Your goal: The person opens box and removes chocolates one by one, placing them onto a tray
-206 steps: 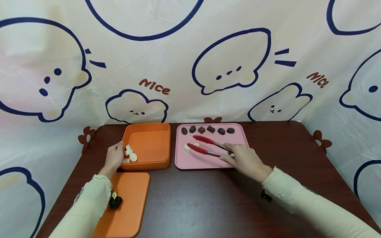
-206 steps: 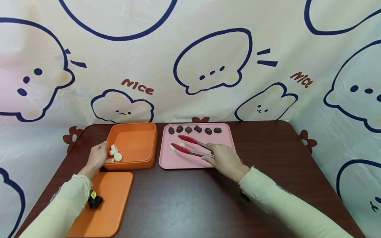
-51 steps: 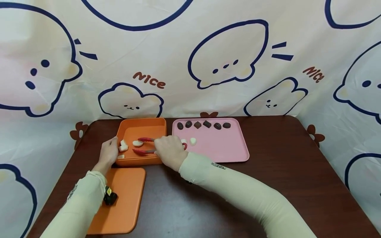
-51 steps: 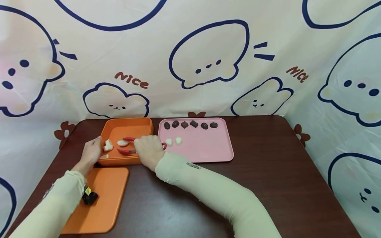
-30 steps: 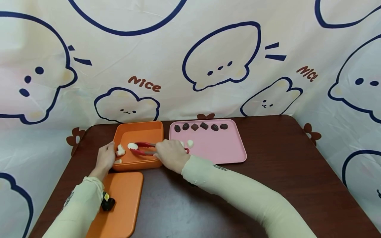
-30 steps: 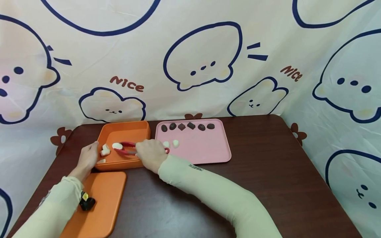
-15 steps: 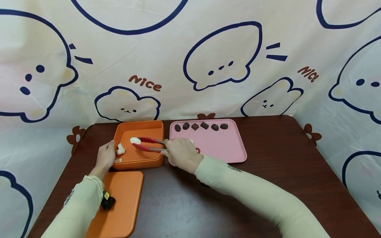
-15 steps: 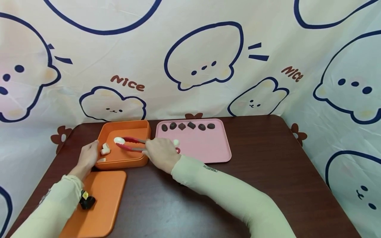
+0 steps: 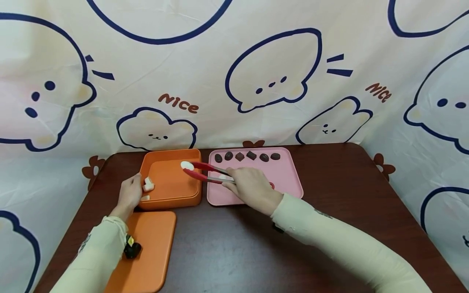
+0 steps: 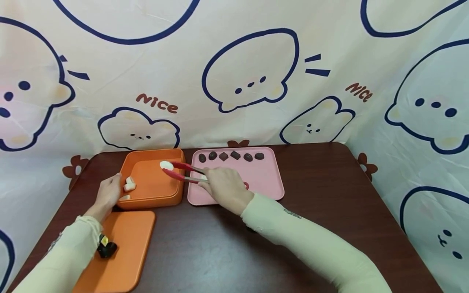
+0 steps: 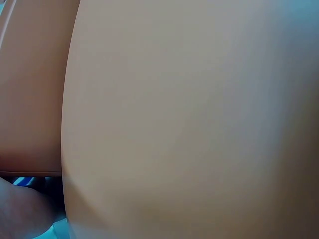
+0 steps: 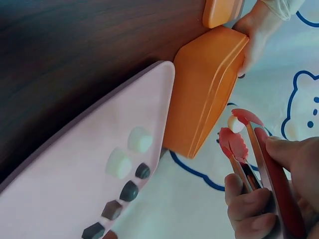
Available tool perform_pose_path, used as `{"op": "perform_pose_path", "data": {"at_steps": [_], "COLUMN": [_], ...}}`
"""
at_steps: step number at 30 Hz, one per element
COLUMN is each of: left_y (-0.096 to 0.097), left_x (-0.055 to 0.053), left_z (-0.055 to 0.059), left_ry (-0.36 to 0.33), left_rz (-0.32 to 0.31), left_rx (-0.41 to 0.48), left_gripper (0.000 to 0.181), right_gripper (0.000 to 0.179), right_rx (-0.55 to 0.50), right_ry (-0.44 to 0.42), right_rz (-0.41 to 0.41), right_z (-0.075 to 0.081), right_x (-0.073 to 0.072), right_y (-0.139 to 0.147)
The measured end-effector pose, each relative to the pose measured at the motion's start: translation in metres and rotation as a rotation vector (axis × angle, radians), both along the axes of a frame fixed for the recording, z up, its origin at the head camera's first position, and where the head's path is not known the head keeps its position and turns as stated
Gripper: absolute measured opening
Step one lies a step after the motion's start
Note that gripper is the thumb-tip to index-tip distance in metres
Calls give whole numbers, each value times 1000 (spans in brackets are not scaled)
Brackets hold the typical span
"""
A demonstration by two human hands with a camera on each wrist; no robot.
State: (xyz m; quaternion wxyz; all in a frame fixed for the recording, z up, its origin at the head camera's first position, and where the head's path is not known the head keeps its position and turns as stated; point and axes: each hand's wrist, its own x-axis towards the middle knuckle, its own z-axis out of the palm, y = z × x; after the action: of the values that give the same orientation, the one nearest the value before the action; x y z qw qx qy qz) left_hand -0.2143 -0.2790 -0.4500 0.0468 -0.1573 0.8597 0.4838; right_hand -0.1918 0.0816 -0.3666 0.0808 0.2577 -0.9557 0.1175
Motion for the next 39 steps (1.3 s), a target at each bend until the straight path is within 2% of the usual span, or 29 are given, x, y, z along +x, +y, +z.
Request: {"op": "perform_pose_path", "data": {"at_steps": [4,8,10,13,17,20,24,29,32,38,39], "left_y": [-1,-1,-1,-1,0,0,-1,-1,-1,2,2], "left_x": [1,-1,-2,-2,-1,-2,-3,-2,-1,-2,-2], "left_z": [0,0,0,0,0,0,-1,-2,-1,0,0], "left_ry": [-15,11,23,18,23,34,29,6,-9,7,4], "left_rz": [-7,-6,-1,-6,21,48,43,25,19,30,24], "left_rx": [3,10,14,8,-5,-18,-18,-1,5,17,16], "left_gripper": [68,69,61,65,65,53,52,69,69,63,66], "right_gripper": [22,20,20,18,21,21,20,22,24,25,25], "right_rx": [-16,-6,-9,-16,-22,-17,-4,19,39,91,100], "right_ry": [13,38,52,71,67,37,2,13,32,45,47], "right_rz": [-9,-29,-33,-33,-36,-71,-120,-144,-148,-143,-142], "right_z": [-1,-1,-1,-1,-2,-4,-9,-19,-25,-36,-37], "right_x": [3,6,8,11,16,20,24,27,28,29,29], "right_y": [15,30,37,48,64,75,90,109,119,128,128]}}
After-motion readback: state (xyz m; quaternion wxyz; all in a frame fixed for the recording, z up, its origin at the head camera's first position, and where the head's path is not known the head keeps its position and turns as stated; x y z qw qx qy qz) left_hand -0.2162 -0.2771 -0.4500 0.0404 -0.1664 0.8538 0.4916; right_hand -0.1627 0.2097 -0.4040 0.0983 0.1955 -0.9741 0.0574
